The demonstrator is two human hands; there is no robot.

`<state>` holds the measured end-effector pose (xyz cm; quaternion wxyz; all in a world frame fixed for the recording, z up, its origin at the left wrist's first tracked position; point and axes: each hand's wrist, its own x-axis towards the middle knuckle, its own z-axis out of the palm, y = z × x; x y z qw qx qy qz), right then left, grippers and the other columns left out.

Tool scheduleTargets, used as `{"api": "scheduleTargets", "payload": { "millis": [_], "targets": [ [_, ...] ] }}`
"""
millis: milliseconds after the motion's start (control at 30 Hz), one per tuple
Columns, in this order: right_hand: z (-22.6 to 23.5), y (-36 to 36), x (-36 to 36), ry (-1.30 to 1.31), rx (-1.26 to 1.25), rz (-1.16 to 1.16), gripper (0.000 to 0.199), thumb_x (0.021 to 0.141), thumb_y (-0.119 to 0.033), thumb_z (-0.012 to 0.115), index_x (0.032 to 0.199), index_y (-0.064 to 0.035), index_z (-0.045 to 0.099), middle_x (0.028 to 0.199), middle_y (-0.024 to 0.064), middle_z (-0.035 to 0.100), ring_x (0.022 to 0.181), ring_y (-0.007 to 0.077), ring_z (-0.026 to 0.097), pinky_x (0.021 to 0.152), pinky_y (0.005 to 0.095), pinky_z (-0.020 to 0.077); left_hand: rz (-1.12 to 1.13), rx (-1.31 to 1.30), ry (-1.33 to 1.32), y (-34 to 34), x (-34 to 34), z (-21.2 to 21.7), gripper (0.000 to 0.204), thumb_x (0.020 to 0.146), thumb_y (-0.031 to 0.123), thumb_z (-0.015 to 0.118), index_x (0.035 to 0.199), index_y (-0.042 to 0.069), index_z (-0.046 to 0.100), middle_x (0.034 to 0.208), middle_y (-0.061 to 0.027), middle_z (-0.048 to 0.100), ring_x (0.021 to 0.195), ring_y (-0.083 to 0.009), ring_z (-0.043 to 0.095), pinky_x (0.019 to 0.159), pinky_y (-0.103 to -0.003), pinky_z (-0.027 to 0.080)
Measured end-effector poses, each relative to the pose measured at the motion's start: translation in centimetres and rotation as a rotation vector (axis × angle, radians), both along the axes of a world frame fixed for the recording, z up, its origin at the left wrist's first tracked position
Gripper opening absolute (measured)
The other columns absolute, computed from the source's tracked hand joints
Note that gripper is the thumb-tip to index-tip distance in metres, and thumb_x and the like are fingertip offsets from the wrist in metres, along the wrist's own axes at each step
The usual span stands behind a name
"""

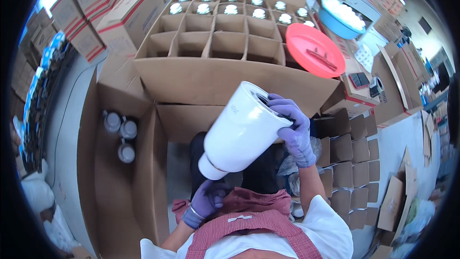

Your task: The person assembles white electric kettles by inserting internal components, attaching lids, and wrapping each unit in plastic. The person then places the wrapped kettles into a cardboard box with dividers.

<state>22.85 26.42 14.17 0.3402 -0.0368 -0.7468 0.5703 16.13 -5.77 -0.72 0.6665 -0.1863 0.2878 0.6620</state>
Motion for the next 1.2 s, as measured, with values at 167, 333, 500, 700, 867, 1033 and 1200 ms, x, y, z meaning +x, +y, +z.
{"api": "scheduleTargets", "payload": {
  "millis": [167, 333, 500, 700, 867, 1033, 1200],
  "targets": [
    [-1.1, 0.5, 3.8, -0.113, -0.099, -0.118, 0.043, 0.076, -0.024, 0.077, 0.109, 0.0020, 0.068, 0.120, 0.0152, 0.063, 0.126, 0.0300, 0.053, 0.106, 0.0387, 0.0398, 0.202, 0.005, 1.368, 3.1, 0.6, 2.5, 0.087, 0.089, 0.050, 0.063, 0.151, 0.000, 0.027, 0.147, -0.0193, 0.038, 0.133, -0.0339, 0.044, 0.109, -0.045, 0.038],
    [0.7, 0.6, 3.4, -0.114, 0.231, 0.176, 0.047, 0.069, -0.019, 0.083, 0.111, -0.0034, 0.069, 0.120, 0.0140, 0.063, 0.124, 0.0331, 0.054, 0.105, 0.0425, 0.0430, 0.305, 0.231, 1.479, 7.7, -4.0, 8.2, 0.126, 0.070, 0.069, 0.075, 0.156, 0.000, 0.013, 0.158, -0.0200, 0.026, 0.144, -0.0320, 0.030, 0.118, -0.042, 0.024],
    [1.2, -2.4, 2.0, 0.024, 0.357, 0.360, 0.056, 0.066, -0.023, 0.087, 0.117, -0.0080, 0.068, 0.137, 0.0146, 0.053, 0.131, 0.0365, 0.047, 0.108, 0.0466, 0.0391, 0.159, 0.331, 1.384, 10.7, -6.6, 11.8, 0.131, 0.066, 0.080, 0.065, 0.155, -0.002, 0.014, 0.154, -0.0195, 0.034, 0.141, -0.0294, 0.036, 0.116, -0.042, 0.030],
    [0.1, -3.8, 1.7, -0.012, 0.233, 0.132, 0.074, 0.070, -0.020, 0.085, 0.136, -0.0116, 0.052, 0.147, 0.0164, 0.041, 0.137, 0.0382, 0.039, 0.112, 0.0458, 0.0339, 0.164, 0.386, 2.637, 12.8, -7.2, 17.2, 0.057, 0.064, 0.045, 0.081, 0.108, 0.009, 0.071, 0.091, -0.0045, 0.069, 0.092, -0.0271, 0.065, 0.101, -0.050, 0.043],
    [-5.5, -4.2, 3.5, -0.052, -0.298, 0.040, 0.095, 0.081, -0.019, 0.077, 0.157, -0.0155, 0.021, 0.158, 0.0150, 0.021, 0.143, 0.0331, 0.029, 0.112, 0.0456, 0.0354, 0.640, 0.110, 2.205, 12.2, -10.5, 13.1, 0.019, 0.084, 0.016, 0.068, 0.093, 0.000, 0.070, 0.079, -0.0079, 0.066, 0.078, -0.0216, 0.063, 0.074, -0.037, 0.052],
    [-5.4, -8.9, 7.9, -0.123, -1.260, 0.363, 0.095, 0.088, -0.040, 0.072, 0.157, -0.0218, 0.010, 0.159, 0.0106, 0.022, 0.144, 0.0311, 0.030, 0.105, 0.0592, 0.0417, 0.933, -0.037, 1.502, 13.1, -11.2, 14.2, 0.045, 0.106, 0.031, 0.045, 0.089, -0.004, 0.068, 0.081, -0.0026, 0.066, 0.075, -0.0088, 0.056, 0.067, -0.026, 0.046],
    [-3.8, -6.1, 8.2, -0.110, 0.571, -0.418, 0.080, 0.066, -0.017, 0.088, 0.135, -0.0127, 0.047, 0.135, 0.0201, 0.046, 0.121, 0.0409, 0.050, 0.100, 0.0465, 0.0457, 0.851, -0.124, 1.318, 15.0, -12.8, 11.4, 0.040, 0.105, 0.032, 0.049, 0.087, 0.003, 0.068, 0.076, 0.0015, 0.062, 0.073, -0.0058, 0.053, 0.066, -0.024, 0.044]
  ]
}}
